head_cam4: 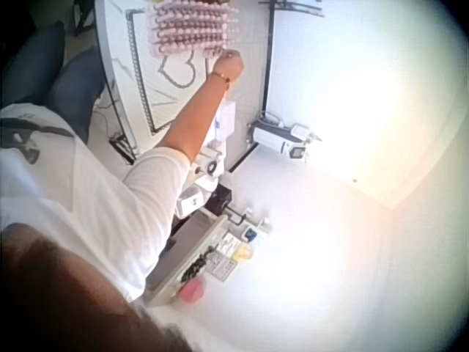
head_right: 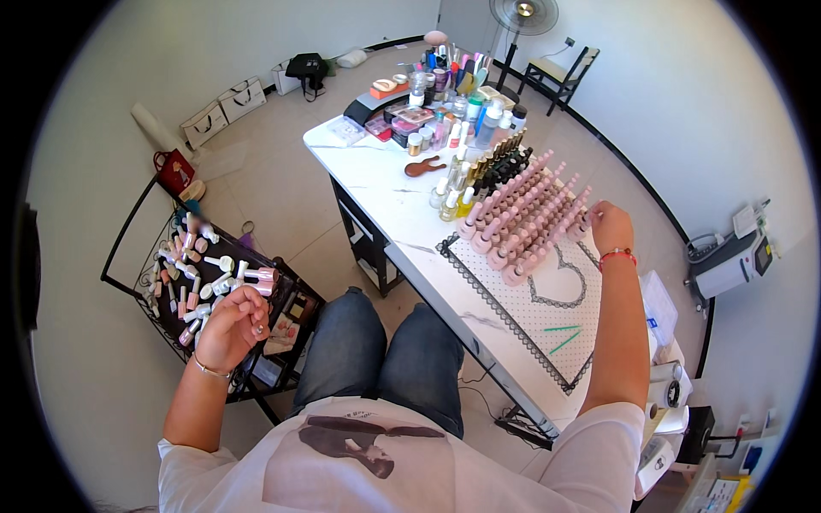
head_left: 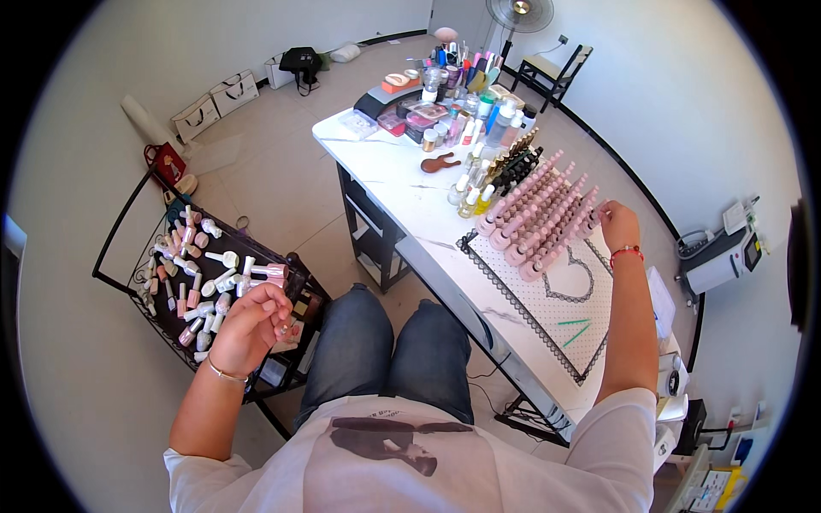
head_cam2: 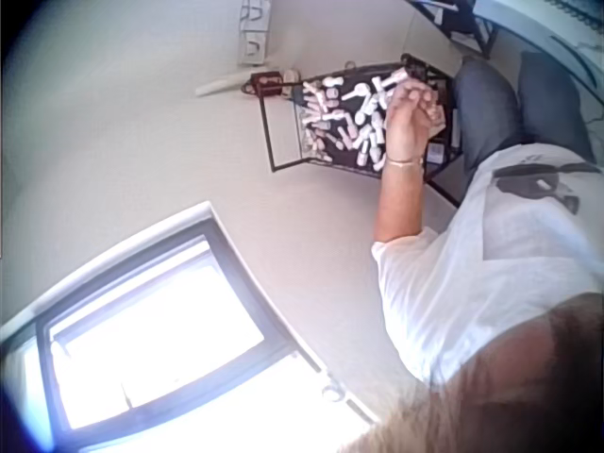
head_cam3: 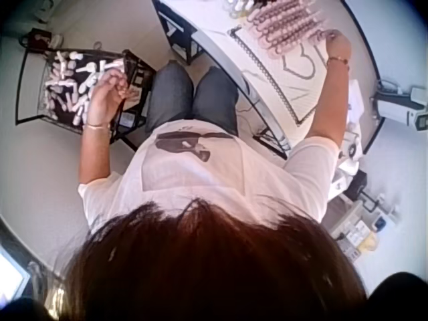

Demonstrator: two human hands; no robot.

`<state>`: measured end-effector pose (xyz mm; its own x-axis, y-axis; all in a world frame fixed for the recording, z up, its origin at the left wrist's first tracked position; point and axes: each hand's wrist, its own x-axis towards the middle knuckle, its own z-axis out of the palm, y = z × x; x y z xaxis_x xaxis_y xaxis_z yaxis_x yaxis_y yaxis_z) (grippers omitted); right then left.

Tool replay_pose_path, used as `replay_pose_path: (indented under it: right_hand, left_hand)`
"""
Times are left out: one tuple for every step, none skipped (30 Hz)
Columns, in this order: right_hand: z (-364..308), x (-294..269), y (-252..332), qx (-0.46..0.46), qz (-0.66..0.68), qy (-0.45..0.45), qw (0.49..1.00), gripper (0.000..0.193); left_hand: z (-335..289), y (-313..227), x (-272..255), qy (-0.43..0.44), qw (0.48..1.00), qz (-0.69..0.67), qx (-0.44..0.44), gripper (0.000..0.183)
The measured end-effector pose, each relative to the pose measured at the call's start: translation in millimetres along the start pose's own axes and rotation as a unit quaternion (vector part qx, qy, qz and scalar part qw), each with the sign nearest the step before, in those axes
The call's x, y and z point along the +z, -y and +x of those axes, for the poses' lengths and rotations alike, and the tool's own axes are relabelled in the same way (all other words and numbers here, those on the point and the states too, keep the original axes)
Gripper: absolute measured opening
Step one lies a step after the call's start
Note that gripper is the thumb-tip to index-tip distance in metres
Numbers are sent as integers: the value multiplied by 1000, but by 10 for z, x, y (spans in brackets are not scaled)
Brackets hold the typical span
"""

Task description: The person sits at a table and repeatedly picks up small cosmetic bottles from a black rolling cart. They place each bottle into a pink tiered display stand on the table, arranging them one by one. The person continues this process throughout the clip, moving items from the cart to the display.

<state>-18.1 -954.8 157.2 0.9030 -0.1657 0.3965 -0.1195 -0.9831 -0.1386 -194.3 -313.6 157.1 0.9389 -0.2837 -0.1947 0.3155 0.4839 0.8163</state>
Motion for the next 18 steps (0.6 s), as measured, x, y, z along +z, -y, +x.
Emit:
replay_pose_path:
  right_hand:
    - [9,15,-17,2,3,-1,1000,12]
    - [19,27,-35,4,7,-2,1000,11]
    - [28,31,-34,5,9,-1,1000,11]
    - [36,34,-33,6,11,0,1000,11]
    - [44,37,-31,6,13,0,1000,11]
    - [51,40,-38,8,10,0,1000,11]
    - [58,44,-43,9,6,1,1000,12]
    - [64,48,-49,11,2,1,1000,12]
    - [67,49,-35,13,1,1,1000,12]
    - [70,49,-22,16,0,2,1000,12]
    - [74,49,-7,18,-1,2,1000,12]
    - [82,58,-13,21,-3,7,1000,13]
    - [97,65,-16,24,-5,12,1000,13]
    - [113,68,-20,27,-6,17,999,14]
    - [128,88,0,23,-12,16,1000,13]
    - [134,90,10,18,-17,15,1000,13]
    - [139,82,18,12,-22,14,1000,13]
    - [145,93,17,3,-29,15,999,13]
  left_hand:
    - [1,-1,-5,0,1000,-1,1,15]
    - [3,-3,-17,-1,1000,-1,1,15]
    - [2,-5,-33,-4,1000,0,2,15]
    - [1,-8,-43,-6,1000,0,3,14]
    - [0,-14,-46,-8,1000,1,3,14]
    - [4,-22,-47,-9,1000,2,4,14]
    - [7,-26,-47,-10,1000,2,4,14]
    - [8,-27,-47,-12,1000,0,4,13]
    - [6,-29,-45,-15,1000,-2,4,13]
    - [3,-30,-45,-18,1000,-4,4,13]
    - [-1,-31,-51,-20,1000,-1,3,13]
    - [-4,-32,-61,-21,1000,1,2,13]
    - [-8,-31,-69,-23,1000,4,1,13]
    - [-9,-28,-73,-27,1000,10,0,13]
    - [-29,-38,-89,-35,999,18,2,13]
    - [-49,-47,-106,-44,999,26,3,13]
    - [-55,-56,-120,-55,997,48,0,13]
    - [-75,-88,-155,-53,997,61,6,14]
